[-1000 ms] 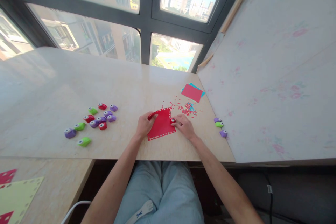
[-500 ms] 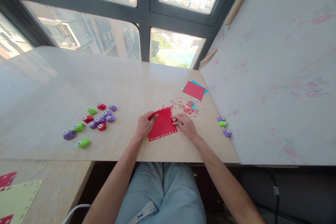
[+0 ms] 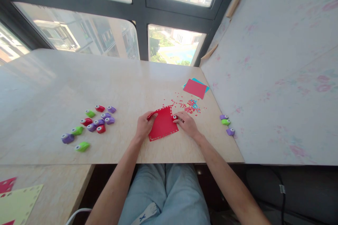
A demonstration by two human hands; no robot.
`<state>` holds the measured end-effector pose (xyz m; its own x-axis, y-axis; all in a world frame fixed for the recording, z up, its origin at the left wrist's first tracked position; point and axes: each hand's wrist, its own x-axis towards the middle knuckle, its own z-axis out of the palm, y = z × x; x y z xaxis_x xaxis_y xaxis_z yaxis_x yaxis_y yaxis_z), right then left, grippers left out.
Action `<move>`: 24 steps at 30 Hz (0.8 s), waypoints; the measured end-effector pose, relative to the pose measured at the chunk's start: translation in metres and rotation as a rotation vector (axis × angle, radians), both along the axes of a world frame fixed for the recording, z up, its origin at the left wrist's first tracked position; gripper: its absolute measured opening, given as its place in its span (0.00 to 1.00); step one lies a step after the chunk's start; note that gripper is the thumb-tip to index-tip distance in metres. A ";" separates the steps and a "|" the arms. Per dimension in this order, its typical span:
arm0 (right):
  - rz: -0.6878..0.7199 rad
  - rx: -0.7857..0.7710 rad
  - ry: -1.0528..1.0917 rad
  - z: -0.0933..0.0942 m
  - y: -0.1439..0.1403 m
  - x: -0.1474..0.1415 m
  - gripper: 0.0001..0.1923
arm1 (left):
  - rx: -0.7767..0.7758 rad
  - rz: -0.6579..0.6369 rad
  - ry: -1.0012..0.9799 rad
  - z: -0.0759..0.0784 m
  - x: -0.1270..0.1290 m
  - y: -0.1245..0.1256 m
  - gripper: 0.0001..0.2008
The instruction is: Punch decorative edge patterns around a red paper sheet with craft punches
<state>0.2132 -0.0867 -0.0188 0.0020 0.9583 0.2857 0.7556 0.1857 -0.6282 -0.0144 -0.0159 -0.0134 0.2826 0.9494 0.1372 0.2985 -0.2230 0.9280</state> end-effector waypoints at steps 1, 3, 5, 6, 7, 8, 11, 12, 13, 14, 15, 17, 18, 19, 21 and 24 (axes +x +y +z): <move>0.005 0.003 0.004 -0.001 0.000 0.001 0.10 | -0.006 0.001 -0.004 0.000 0.000 0.000 0.15; 0.015 0.014 0.009 -0.002 0.001 0.002 0.10 | -0.016 0.002 -0.010 0.001 0.000 0.000 0.16; 0.015 0.033 0.011 -0.003 0.001 0.004 0.10 | -0.017 0.005 -0.013 0.002 0.000 -0.001 0.16; 0.008 0.042 0.011 -0.004 0.001 0.005 0.10 | -0.016 0.009 -0.015 0.002 0.000 -0.001 0.16; -0.005 0.049 0.013 -0.005 0.002 0.007 0.10 | -0.016 0.012 -0.016 0.002 0.000 -0.001 0.16; -0.023 0.053 0.015 -0.006 0.002 0.008 0.09 | -0.017 0.015 -0.018 0.002 0.000 -0.001 0.16; -0.087 0.059 0.050 -0.008 0.003 0.010 0.09 | -0.030 0.020 -0.029 0.003 0.000 -0.002 0.15; -0.108 0.063 0.073 -0.009 0.003 0.011 0.10 | -0.032 0.022 -0.032 0.003 0.000 -0.003 0.15; -0.128 0.067 0.100 -0.009 0.003 0.012 0.12 | -0.032 0.023 -0.032 0.004 0.000 -0.003 0.15; -0.149 0.067 0.133 -0.010 0.003 0.012 0.14 | -0.031 0.024 -0.030 0.004 0.001 -0.003 0.15; -0.173 0.061 0.171 -0.010 0.003 0.012 0.17 | -0.028 0.024 -0.025 0.004 0.001 -0.003 0.15; -0.223 0.025 0.272 -0.010 0.002 0.012 0.21 | -0.018 0.021 -0.011 0.003 0.001 -0.003 0.15; -0.245 0.004 0.339 -0.009 0.001 0.012 0.23 | -0.013 0.018 -0.004 0.003 0.001 -0.003 0.14; -0.263 -0.014 0.416 -0.008 0.001 0.012 0.24 | -0.007 0.016 0.002 0.003 0.001 -0.003 0.14; -0.277 -0.031 0.574 -0.006 -0.001 0.011 0.25 | -0.001 0.012 0.008 0.002 0.001 -0.002 0.14; -0.238 -0.042 0.752 0.000 -0.003 0.008 0.24 | 0.000 0.013 0.002 0.001 0.001 -0.002 0.14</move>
